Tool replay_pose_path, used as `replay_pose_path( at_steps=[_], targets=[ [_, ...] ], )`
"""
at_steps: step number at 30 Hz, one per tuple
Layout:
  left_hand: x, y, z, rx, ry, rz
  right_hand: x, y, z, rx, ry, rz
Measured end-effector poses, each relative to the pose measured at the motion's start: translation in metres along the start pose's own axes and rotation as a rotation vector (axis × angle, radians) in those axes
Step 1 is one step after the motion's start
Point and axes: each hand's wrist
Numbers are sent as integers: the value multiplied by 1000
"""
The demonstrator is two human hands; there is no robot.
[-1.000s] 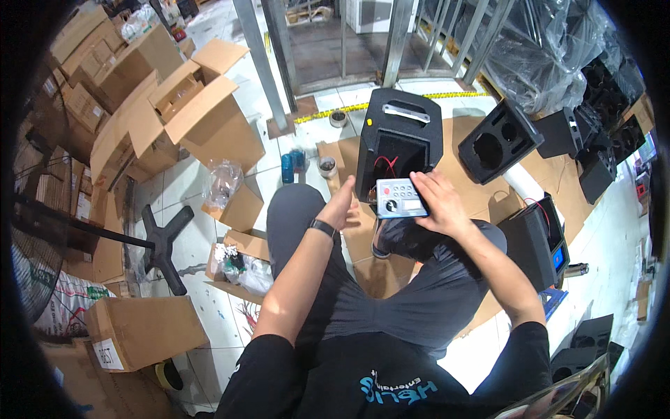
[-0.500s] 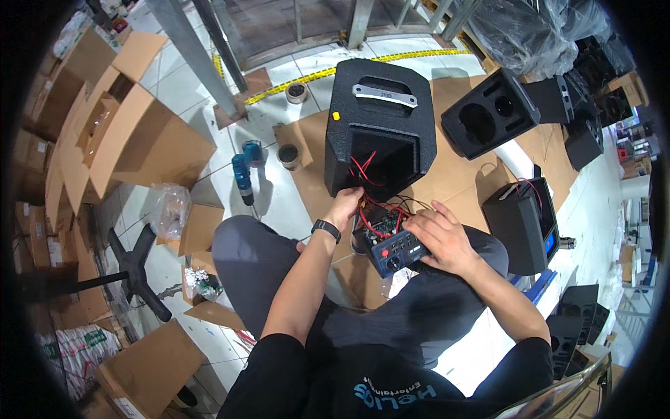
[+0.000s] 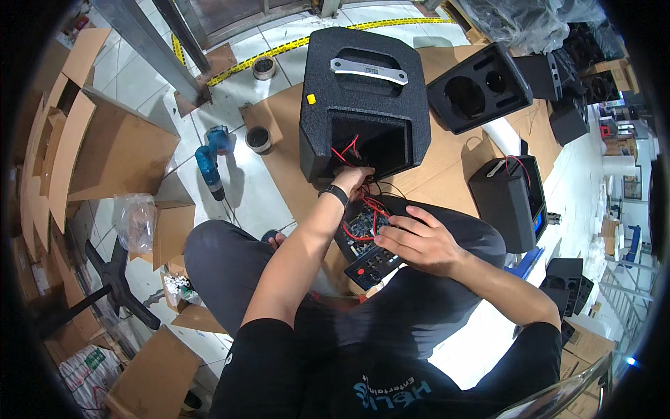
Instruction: The person connects wires to a circuit board, places the board into a black enclosure, and secures it with screws using a power drill. The person handles wires, a circuit board, an enclosure, and a power drill.
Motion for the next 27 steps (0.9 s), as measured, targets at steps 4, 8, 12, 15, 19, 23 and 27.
replay_pose_path(
  at_steps=[4, 8, 12, 15, 19, 23, 27],
  targets=[
    [9, -12, -11, -17, 205, 34, 1, -2, 0, -4, -10, -20],
    [24, -17, -5, -15, 150, -2, 7, -4, 6, -83, -112, -31],
    [38, -21, 0, -127, 284, -302, 18, -8, 18, -219, -244, -9],
    [47, -17, -9, -181, 215, -275, 30, -14, 30, -276, -284, 52],
    [56, 8, -16, -191, 262, -287, 46, -26, 46, -275, -311, 120],
    [66, 43, -8, -124, 128, -310, 51, -46, 61, -206, -365, 131],
    [72, 43, -20, -105, 394, -215, 48, -63, 74, -186, -394, 126]
  ],
)
Point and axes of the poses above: each hand's wrist, its own y-axis away from the middle knuckle, its own x-axis out of the back of the hand, z = x × y, and after that the axes turned 2 degrees about y, right-handed
